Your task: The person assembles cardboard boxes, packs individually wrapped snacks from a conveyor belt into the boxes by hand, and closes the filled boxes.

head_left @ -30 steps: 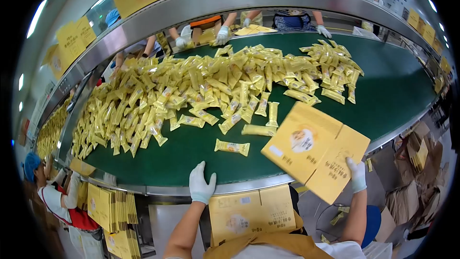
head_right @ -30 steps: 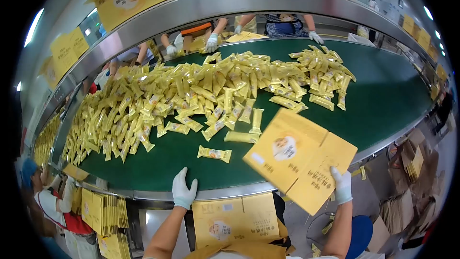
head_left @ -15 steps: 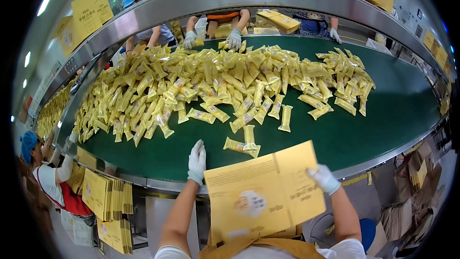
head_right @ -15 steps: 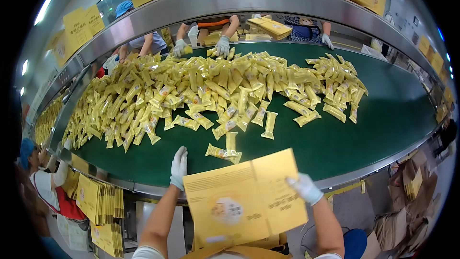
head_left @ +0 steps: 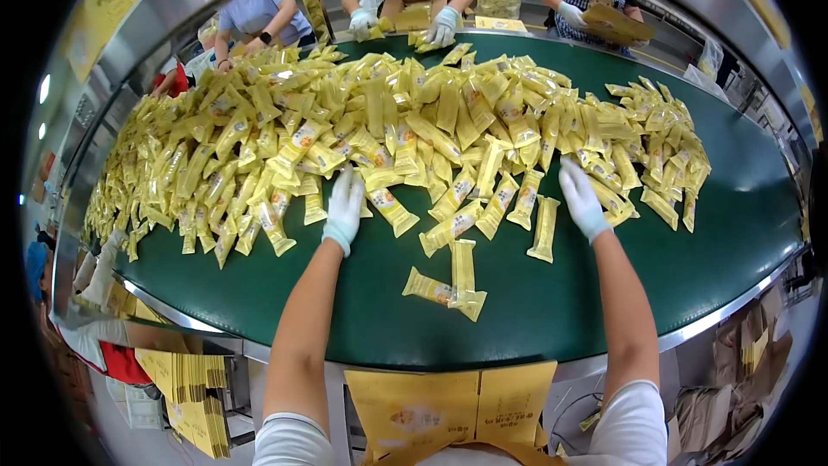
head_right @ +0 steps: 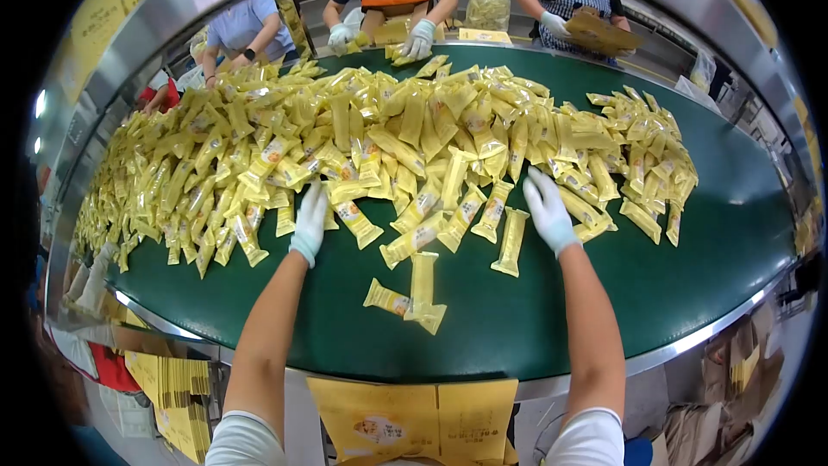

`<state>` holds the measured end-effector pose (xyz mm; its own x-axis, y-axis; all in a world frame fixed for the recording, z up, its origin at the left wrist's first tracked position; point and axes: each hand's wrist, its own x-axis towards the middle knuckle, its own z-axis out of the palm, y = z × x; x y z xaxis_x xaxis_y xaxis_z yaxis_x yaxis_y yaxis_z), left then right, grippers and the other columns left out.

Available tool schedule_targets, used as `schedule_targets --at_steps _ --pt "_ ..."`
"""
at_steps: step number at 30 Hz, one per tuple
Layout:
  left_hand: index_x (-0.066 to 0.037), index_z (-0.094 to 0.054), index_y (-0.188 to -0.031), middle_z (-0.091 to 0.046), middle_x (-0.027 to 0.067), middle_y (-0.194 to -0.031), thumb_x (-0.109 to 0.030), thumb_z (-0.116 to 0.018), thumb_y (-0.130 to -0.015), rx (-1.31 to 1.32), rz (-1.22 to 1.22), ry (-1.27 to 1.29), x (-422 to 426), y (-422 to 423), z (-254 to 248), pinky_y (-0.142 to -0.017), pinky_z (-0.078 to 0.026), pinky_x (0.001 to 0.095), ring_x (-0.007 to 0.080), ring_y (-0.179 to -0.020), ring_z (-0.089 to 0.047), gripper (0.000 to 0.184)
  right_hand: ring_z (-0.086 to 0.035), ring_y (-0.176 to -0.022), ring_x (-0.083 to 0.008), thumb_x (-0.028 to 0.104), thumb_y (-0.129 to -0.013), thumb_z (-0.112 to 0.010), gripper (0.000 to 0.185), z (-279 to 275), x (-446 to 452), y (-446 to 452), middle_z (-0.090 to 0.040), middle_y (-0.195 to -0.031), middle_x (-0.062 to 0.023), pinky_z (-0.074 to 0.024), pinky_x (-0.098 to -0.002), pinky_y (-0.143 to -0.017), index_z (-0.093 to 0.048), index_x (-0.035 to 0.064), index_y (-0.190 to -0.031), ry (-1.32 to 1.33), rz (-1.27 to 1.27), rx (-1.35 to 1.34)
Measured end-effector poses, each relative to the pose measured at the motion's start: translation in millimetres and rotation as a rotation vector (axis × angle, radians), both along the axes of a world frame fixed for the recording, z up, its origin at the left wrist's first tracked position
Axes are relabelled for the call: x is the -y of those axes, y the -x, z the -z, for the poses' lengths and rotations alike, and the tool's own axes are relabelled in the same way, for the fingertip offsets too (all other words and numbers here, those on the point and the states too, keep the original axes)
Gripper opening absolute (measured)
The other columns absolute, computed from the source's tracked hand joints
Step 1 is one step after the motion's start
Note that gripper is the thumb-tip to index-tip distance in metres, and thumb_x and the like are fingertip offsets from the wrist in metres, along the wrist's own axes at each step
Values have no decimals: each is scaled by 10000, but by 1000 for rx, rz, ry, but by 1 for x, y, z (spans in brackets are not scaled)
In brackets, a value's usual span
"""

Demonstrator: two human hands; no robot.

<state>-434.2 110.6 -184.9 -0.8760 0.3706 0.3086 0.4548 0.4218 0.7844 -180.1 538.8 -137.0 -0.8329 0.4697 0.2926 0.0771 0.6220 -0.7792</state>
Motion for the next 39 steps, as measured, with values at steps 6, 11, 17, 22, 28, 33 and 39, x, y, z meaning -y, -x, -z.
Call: schedule_targets --at_steps 6,11,17,22,28,33,39 --pt "-16 -395 -1499 -467 197 -1490 -607 -458 -963 215 10 185 -28 70 -23 -1145 -307 361 320 -1376 -440 800 -328 -1468 -258 570 -995 -453 727 17 -35 125 -400 -1566 -128 -218 -307 -1187 -408 55 -1507 293 65 -44" --pt "5 -486 -1432 -548 154 -1405 -583 -529 -942 408 116 -26 -70 94 -40 -1053 -425 341 253 -1250 -550 767 -389 -1407 -215 504 -982 -536 668 11 -25 167 -467 -1494 -116 -242 -327 -1172 -461 39 -1455 473 -39 -165" --pt "17 -552 -1365 -624 132 -1294 -490 -649 -906 750 327 -253 -105 89 -23 -942 -503 359 213 -1150 -601 691 -439 -1366 -247 480 -939 -581 695 29 -5 178 -493 -1455 -160 -293 -321 -1147 -465 2 -1429 374 -84 -188" --pt "51 -676 -1102 -715 140 -1010 -484 -545 -950 481 472 -177 -120 57 22 -809 -526 333 196 -887 -654 572 -515 -1286 -275 372 -959 -583 593 69 9 170 -569 -1344 -172 -362 -328 -1096 -489 -15 -1399 317 -85 -255" --pt "8 -644 -1149 -686 149 -1052 -431 -560 -977 532 502 43 -93 54 88 -851 -538 367 263 -942 -662 479 -478 -1314 -305 253 -1001 -516 452 84 29 136 -532 -1368 -185 -335 -355 -1131 -500 11 -1382 335 -271 -216" --pt "-49 -558 -1367 -605 110 -1351 -339 -564 -1015 286 748 55 -55 -22 11 -975 -507 353 212 -1182 -593 457 -453 -1347 -320 268 -976 -564 508 67 57 88 -501 -1414 -200 -320 -361 -1150 -479 -5 -1396 341 -354 -131" --pt "-68 -562 -1375 -593 176 -1362 -363 -609 -972 1128 849 -344 19 -28 -1 -1002 -504 440 293 -1221 -588 501 -466 -1348 -327 423 -961 -577 592 -38 104 -5 -514 -1426 -208 -350 -366 -1133 -510 29 -1397 36 -326 243"
